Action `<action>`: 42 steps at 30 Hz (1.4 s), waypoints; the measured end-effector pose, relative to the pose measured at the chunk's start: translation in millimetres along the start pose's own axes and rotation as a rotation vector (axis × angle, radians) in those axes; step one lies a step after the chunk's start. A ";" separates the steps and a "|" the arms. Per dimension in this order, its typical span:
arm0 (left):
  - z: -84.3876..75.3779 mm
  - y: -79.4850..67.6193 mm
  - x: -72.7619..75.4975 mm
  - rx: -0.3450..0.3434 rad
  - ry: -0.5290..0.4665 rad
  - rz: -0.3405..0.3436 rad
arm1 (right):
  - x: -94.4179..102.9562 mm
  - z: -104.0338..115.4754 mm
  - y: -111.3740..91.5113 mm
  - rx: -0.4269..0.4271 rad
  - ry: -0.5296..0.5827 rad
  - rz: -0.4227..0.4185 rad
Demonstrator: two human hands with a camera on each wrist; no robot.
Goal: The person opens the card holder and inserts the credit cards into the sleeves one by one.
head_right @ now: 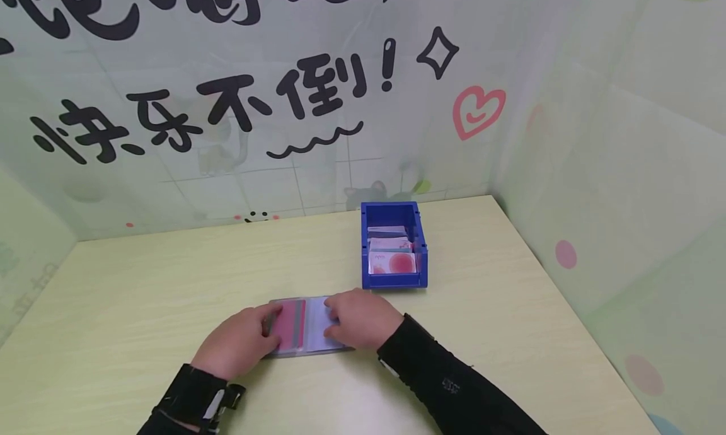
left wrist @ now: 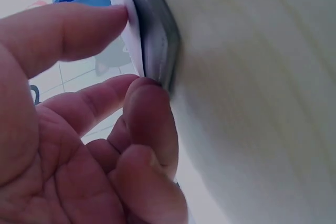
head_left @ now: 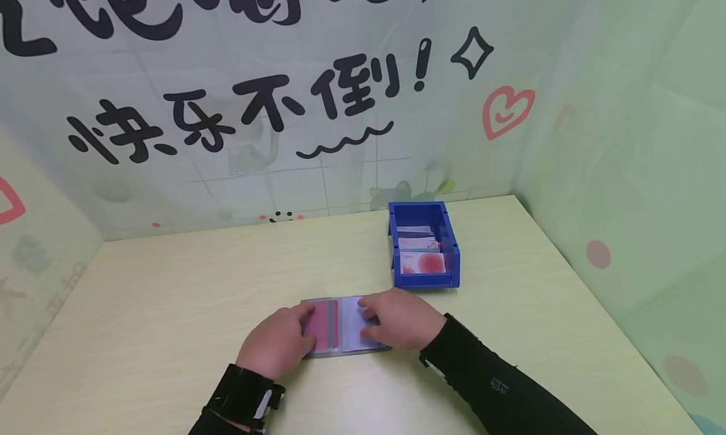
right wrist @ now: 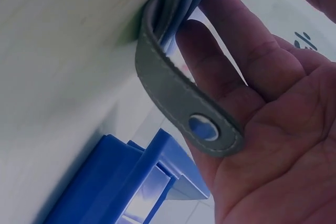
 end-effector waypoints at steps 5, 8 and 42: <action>-0.4 0.9 -1.7 0.015 0.006 0.013 | 2.5 -3.6 -0.6 -0.018 -0.001 -0.005; -1.0 0.7 -2.5 0.027 0.015 0.007 | 5.2 -5.5 -1.3 -0.026 0.013 -0.001; -7.2 -1.5 -6.5 -0.008 0.155 -0.037 | 66.9 -93.1 29.8 -0.360 -0.363 -0.180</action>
Point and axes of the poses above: each hand's wrist, its own y-axis towards the middle knuckle, its own x-axis out of the back of the hand, z = x × y, the point moved 4 cm from there along y, towards the middle knuckle, and after that the axes turned 7 degrees about z, right-handed, at the moved point
